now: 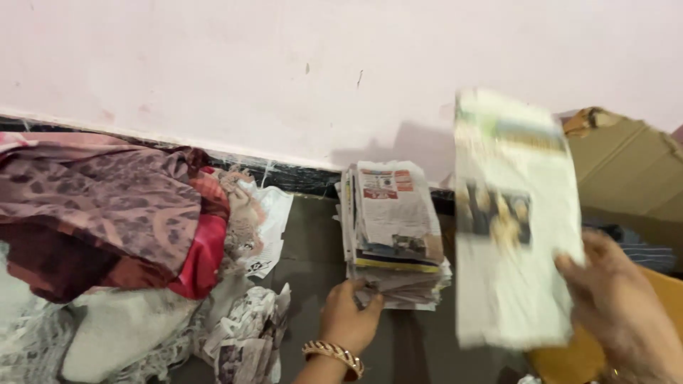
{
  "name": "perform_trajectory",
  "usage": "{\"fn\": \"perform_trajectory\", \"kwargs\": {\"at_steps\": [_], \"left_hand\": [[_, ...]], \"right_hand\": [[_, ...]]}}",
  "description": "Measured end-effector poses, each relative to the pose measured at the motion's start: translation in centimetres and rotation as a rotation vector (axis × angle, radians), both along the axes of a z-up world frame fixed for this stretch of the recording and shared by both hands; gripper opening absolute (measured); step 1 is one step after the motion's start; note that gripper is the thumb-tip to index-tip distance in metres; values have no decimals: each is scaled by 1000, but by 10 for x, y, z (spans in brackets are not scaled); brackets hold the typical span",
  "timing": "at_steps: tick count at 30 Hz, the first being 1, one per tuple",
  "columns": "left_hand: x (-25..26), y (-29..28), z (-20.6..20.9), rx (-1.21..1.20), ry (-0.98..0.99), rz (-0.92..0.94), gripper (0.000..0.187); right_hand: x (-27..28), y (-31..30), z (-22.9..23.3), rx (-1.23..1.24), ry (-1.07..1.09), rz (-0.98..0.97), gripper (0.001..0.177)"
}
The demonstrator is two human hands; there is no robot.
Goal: Sorting, folding, and organizing a pile of newspapers on the floor.
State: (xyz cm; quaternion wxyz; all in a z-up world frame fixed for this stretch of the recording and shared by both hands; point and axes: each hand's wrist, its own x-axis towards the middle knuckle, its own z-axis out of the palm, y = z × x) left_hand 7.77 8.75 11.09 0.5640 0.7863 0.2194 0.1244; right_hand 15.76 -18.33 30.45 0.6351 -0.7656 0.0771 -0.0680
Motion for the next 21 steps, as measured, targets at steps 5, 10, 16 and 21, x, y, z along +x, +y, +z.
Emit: {"fn": "perform_trajectory", "kwargs": {"at_steps": [5,10,16,21], "left_hand": [[-17,9,33,-25,70,-25,54],[-18,10,36,12,33,-11,56],[-26,3,46,17,3,-57,55],[-29,2,54,42,16,-89,56]], "right_hand": [[110,77,-19,68,-1,237,46],[196,103,-106,174,17,341,46],[201,102,-144,-125,94,211,46],[220,102,-145,-298,-100,222,57]]}}
